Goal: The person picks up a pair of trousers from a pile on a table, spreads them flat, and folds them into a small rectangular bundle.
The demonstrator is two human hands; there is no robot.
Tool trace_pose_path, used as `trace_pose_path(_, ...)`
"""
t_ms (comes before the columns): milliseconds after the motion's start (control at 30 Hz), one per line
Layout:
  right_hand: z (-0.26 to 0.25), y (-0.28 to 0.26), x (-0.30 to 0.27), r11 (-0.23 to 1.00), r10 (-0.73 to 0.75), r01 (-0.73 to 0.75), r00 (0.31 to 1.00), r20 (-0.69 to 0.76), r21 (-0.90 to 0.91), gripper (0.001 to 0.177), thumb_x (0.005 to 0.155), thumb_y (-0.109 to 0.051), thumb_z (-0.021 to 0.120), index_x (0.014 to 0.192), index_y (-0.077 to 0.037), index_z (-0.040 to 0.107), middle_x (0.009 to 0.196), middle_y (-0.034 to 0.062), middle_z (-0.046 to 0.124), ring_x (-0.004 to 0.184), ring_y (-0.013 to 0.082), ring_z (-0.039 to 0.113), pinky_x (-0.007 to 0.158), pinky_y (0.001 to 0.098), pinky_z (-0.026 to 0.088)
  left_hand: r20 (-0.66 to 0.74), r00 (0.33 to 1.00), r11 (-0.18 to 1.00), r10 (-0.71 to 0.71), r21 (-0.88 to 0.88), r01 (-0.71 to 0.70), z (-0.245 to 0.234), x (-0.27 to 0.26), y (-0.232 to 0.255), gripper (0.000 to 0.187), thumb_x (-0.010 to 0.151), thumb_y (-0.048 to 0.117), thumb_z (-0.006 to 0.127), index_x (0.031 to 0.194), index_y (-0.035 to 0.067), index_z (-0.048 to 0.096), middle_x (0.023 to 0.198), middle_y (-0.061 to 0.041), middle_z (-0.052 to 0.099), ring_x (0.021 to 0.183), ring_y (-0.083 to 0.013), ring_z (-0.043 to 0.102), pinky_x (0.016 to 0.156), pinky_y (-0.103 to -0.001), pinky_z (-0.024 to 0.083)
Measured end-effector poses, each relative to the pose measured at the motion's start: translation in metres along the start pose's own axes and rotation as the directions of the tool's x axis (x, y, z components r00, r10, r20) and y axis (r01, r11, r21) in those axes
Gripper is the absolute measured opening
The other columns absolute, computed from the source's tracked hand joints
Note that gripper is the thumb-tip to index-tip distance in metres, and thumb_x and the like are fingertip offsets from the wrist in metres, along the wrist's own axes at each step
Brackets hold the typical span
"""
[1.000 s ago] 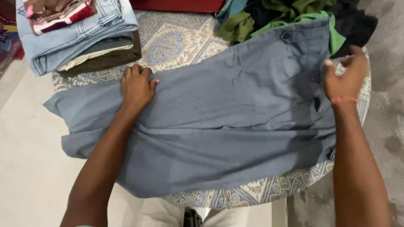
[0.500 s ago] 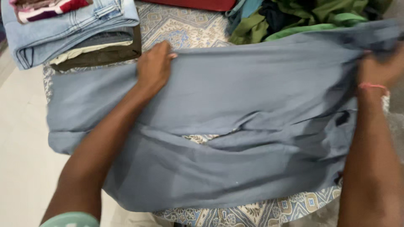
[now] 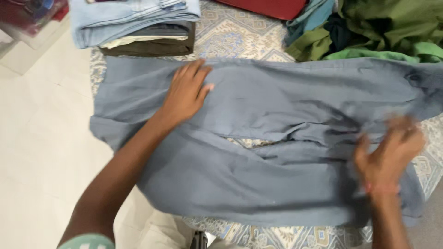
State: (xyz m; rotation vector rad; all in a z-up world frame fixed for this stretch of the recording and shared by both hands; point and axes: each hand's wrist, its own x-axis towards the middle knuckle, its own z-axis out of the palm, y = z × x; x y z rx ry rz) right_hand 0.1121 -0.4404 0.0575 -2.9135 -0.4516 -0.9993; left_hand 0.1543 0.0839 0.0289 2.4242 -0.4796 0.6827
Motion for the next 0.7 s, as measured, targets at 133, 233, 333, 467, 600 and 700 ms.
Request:
trace_pose_path(133,-0.079,-0.145,-0.049,0.921,0.063,-0.190,0.934,0.350,0.341,0.045,0.085,-0.019,0.077,0.128,-0.016,0.066,0.150,0.0166,0.050,0.138,0.0414,0.043,0.116,0.0505,0.034,0.043,0.987,0.987,-0.157,0.025,0.156,-0.067,-0.106,0.040,0.035,0.098,0.024,0.065,0.125,0.002,0.063,0.147,-0.021,0.052,0.136,-0.0418,0.049,0.114,-0.054,0.037)
trace_pose_path(233,-0.097,-0.211,-0.082,0.936,-0.044,-0.077,0.942,0.333,0.342,0.058,0.071,-0.032,0.077,0.126,-0.017,0.067,0.148,0.0247,0.046,0.137,0.0452,0.037,0.110,0.0562,0.029,-0.065,0.945,0.935,-0.320,0.137,0.326,-0.094,-0.180,0.062,0.030,0.096,0.022,0.064,0.119,0.002,0.065,0.147,-0.022,0.052,0.136,-0.0429,0.048,0.114,-0.056,0.036)
trace_pose_path(333,-0.088,-0.243,-0.102,0.907,-0.045,-0.104,0.939,0.340,0.409,0.057,0.073,-0.036,0.076,0.125,-0.016,0.067,0.149,0.0230,0.045,0.139,0.0428,0.037,0.111,0.0569,0.025,-0.188,0.895,0.882,-0.405,0.180,0.436,-0.097,-0.218,0.052,0.035,0.095,0.022,0.065,0.122,0.000,0.063,0.146,-0.025,0.051,0.136,-0.0442,0.048,0.111,-0.056,0.038)
trace_pose_path(467,-0.082,-0.280,-0.125,0.918,0.069,-0.219,0.909,0.411,0.330,0.046,0.083,-0.026,0.070,0.128,-0.014,0.068,0.151,0.0173,0.049,0.143,0.0369,0.041,0.119,0.0590,0.017,-0.308,0.744,0.783,-0.593,-0.006,0.622,-0.084,-0.243,0.016,0.064,0.096,0.032,0.071,0.144,-0.003,0.047,0.148,-0.029,0.046,0.135,-0.0466,0.045,0.109,-0.055,0.038)
trace_pose_path(600,-0.077,-0.290,-0.126,0.938,0.093,-0.200,0.931,0.352,0.282,0.028,0.083,-0.019,0.070,0.111,-0.014,0.073,0.146,0.0092,0.057,0.141,0.0302,0.046,0.122,0.0577,0.016,0.117,0.281,0.097,-0.953,-0.757,0.646,-0.069,-0.240,-0.025,0.069,0.088,0.043,0.074,0.142,0.012,0.044,0.135,-0.012,0.057,0.126,-0.0295,0.056,0.103,-0.046,0.046)
trace_pose_path(700,-0.077,-0.290,-0.131,0.921,0.106,-0.191,0.961,0.254,0.340,0.021,0.086,-0.011,0.066,0.105,-0.013,0.074,0.141,0.0056,0.063,0.138,0.0261,0.052,0.126,0.0542,0.020,0.235,0.202,-0.077,-0.951,-0.809,0.583,-0.051,-0.250,-0.044,0.060,0.093,0.044,0.073,0.136,0.006,0.056,0.129,-0.012,0.060,0.117,-0.0272,0.054,0.093,-0.048,0.043)
